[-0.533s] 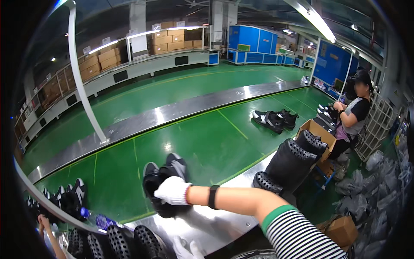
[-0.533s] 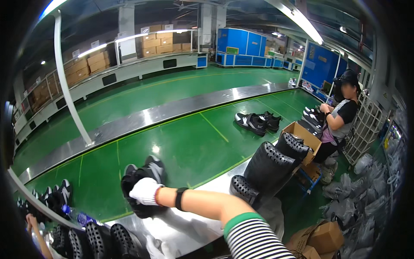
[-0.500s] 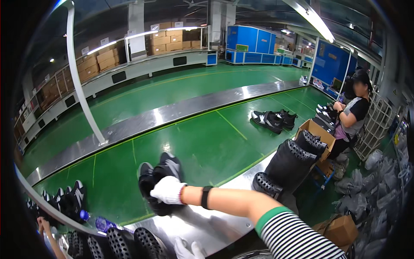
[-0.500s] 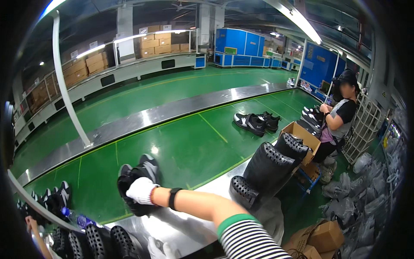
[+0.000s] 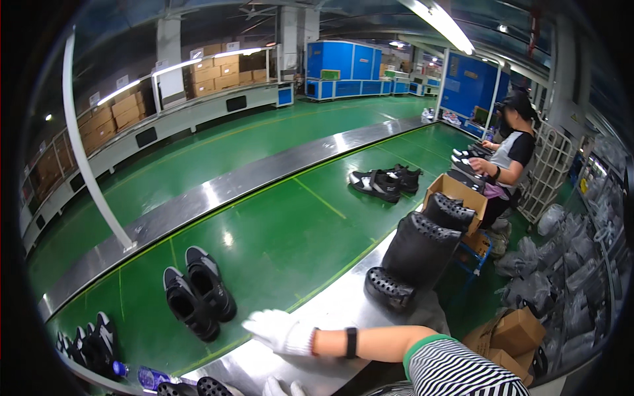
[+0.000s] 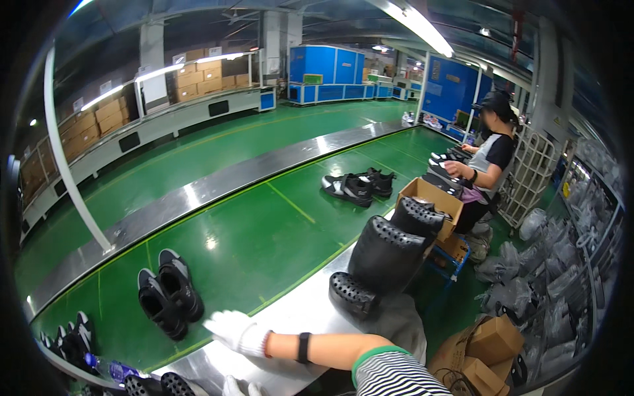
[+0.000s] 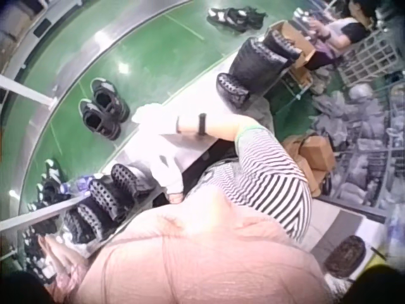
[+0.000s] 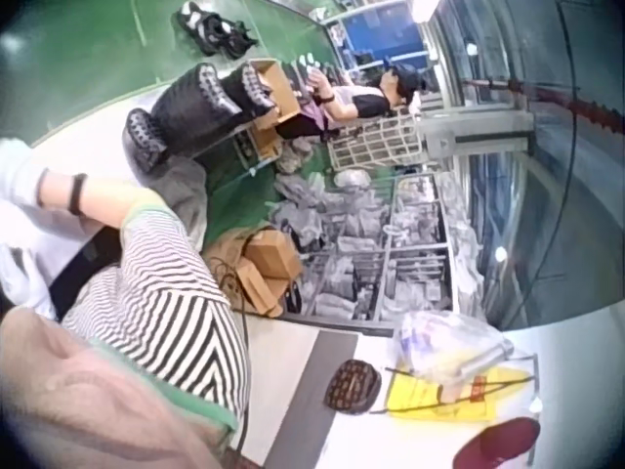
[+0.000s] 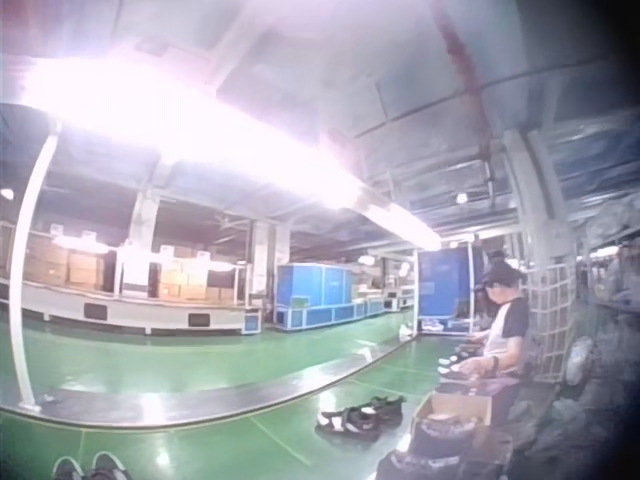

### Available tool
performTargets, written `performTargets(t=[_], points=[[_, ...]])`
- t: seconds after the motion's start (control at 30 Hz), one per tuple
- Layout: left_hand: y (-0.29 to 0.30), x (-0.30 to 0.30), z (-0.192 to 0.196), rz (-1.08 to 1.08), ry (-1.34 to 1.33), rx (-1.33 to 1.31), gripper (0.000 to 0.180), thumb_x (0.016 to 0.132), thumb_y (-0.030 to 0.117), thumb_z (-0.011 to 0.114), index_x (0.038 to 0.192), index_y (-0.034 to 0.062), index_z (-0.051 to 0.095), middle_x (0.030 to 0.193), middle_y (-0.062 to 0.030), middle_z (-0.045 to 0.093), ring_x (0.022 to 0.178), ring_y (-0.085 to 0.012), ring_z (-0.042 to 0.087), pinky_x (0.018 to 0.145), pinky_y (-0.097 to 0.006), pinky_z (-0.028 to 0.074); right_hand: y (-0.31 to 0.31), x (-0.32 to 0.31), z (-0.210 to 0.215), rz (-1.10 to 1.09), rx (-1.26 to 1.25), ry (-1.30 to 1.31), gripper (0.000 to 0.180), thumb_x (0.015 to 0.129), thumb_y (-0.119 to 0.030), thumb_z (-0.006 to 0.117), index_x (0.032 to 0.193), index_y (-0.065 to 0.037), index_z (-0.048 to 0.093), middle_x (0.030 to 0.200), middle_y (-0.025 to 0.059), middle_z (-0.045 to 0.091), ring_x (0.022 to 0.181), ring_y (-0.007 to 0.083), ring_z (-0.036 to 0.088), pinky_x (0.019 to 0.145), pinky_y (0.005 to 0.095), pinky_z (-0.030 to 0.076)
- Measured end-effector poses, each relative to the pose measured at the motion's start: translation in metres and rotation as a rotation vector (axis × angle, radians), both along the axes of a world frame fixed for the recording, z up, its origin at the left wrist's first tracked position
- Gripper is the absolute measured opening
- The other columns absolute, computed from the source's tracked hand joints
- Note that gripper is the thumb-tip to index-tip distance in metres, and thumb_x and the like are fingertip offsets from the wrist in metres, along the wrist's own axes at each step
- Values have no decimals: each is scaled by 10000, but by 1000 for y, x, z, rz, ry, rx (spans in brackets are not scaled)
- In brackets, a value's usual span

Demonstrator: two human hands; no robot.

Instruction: Assembling and inspecting black shoes on a factory production line.

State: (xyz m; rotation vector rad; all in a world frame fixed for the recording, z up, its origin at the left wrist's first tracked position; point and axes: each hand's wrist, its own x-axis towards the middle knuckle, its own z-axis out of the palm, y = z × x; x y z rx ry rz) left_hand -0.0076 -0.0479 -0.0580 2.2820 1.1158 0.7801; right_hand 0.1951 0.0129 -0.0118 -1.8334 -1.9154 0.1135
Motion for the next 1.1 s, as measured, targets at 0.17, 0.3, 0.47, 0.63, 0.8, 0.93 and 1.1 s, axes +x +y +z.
performTargets(t=[0.17, 0.3, 0.47, 0.63, 0.8, 0.93, 1.1], points=[[-2, 8, -17, -96, 130, 190, 418, 970, 318, 614, 1214, -21, 620, 1197, -258, 637, 1098, -437, 595, 952, -532, 468, -117, 28, -102, 21, 19, -183, 388, 953, -308, 560, 1252, -62, 592, 1229, 177, 583, 1089, 343, 599, 891, 466, 507], [0, 20, -53, -279, 334, 301, 417, 995, 343, 558, 1283, 43, 596, 1308, -257, 579, 1236, -443, 517, 1024, -582, 417, -167, 32, -91, -91, 63, -236, 449, 975, -386, 540, 1288, -69, 585, 1355, 160, 573, 1239, 323, 570, 979, 472, 489], [-1, 48, -89, -364, 345, 397, 409, 1005, 350, 551, 1331, 106, 594, 1354, -236, 569, 1282, -456, 493, 1058, -597, 404, -160, 35, -120, -104, -28, -140, 415, 985, -372, 531, 1272, -83, 611, 1369, 154, 578, 1245, 320, 569, 986, 464, 486], [2, 61, -73, -291, 419, 275, 508, 1011, 413, 514, 1395, 84, 560, 1406, -240, 545, 1325, -449, 469, 1115, -568, 360, -161, 33, -147, -119, 27, -56, 403, 991, -365, 524, 1261, -81, 621, 1350, 166, 590, 1240, 329, 571, 998, 471, 480], [-8, 66, -33, -250, 416, -40, 582, 1011, 466, 476, 1433, 70, 533, 1489, -236, 479, 1387, -427, 421, 1169, -537, 300, -178, 32, -163, -128, 49, 55, 397, 993, -360, 521, 1252, -78, 627, 1332, 170, 600, 1232, 332, 575, 1002, 472, 478], [-17, 78, -15, -220, 434, 120, 566, 1000, 443, 510, 1407, 52, 554, 1474, -253, 486, 1387, -432, 415, 1179, -534, 286, -180, 41, -170, -184, 78, 118, 392, 995, -356, 518, 1244, -76, 632, 1318, 173, 608, 1226, 335, 579, 1005, 473, 476], [-10, 93, -21, -264, 302, 263, 539, 951, 362, 606, 1360, 14, 560, 1356, -243, 572, 1265, -423, 528, 1097, -525, 388, -185, 62, -179, -315, 105, 169, 386, 998, -351, 514, 1235, -73, 637, 1300, 178, 618, 1218, 338, 583, 1009, 474, 474]])
